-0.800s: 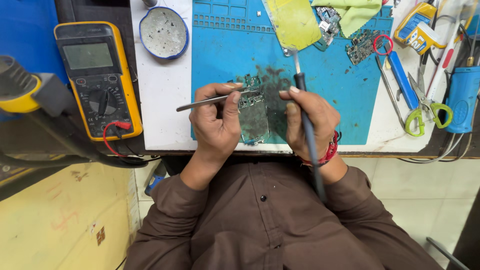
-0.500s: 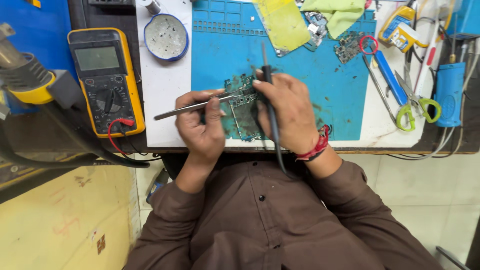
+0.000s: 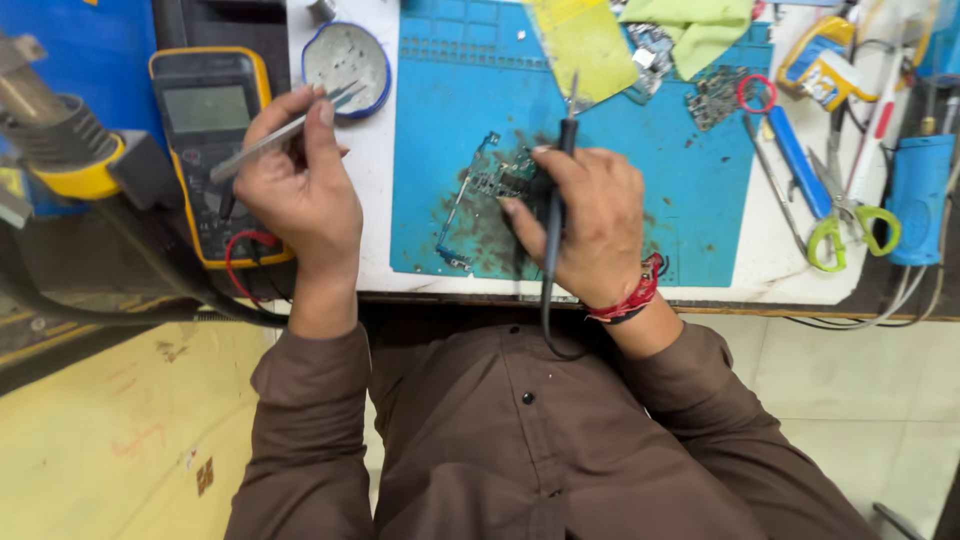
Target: The person uses a soldering iron and tweezers to apply solder to a small green circuit board. They repeatedly heat and reflow solder on specific points while holding the board steady with tweezers.
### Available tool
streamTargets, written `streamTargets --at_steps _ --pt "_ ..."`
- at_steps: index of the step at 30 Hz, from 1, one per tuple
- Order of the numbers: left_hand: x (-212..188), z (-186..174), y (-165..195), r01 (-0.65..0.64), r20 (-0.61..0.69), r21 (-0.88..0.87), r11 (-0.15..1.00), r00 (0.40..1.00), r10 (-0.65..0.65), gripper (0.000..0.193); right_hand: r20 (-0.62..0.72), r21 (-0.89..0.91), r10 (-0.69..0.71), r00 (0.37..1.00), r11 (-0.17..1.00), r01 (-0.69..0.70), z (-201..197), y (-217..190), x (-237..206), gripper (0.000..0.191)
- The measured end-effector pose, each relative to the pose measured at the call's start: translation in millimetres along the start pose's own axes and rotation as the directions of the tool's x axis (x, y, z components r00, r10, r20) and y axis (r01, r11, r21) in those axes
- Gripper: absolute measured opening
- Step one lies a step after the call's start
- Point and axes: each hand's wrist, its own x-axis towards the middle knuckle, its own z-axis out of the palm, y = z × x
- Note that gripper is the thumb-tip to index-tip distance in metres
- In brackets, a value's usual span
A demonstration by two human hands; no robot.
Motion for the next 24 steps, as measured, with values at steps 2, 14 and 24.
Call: streamTargets --at_steps 2,14,24 --pt "-8.2 20.3 11.9 0.077 -0.024 -0.061 0.995 0.997 -0.078 0.013 -0.002 0.01 0.012 1.0 1.0 -0.012 -24.2 16.0 -8.4 0.049" --pt "62.5 173.7 -42.1 0.114 0.008 -0.082 0.99 0.994 -0.113 0.01 -0.005 0.012 0.03 1.0 0.999 -0.03 -31.5 171.4 70.6 0.052" --pt "93.1 243.5 -70.3 0.064 -0.028 -0.162 0.985 0.997 -0.07 0.011 -0.129 0.279 0.139 0.982 0.955 -0.098 -31.3 249.4 100.2 0.039"
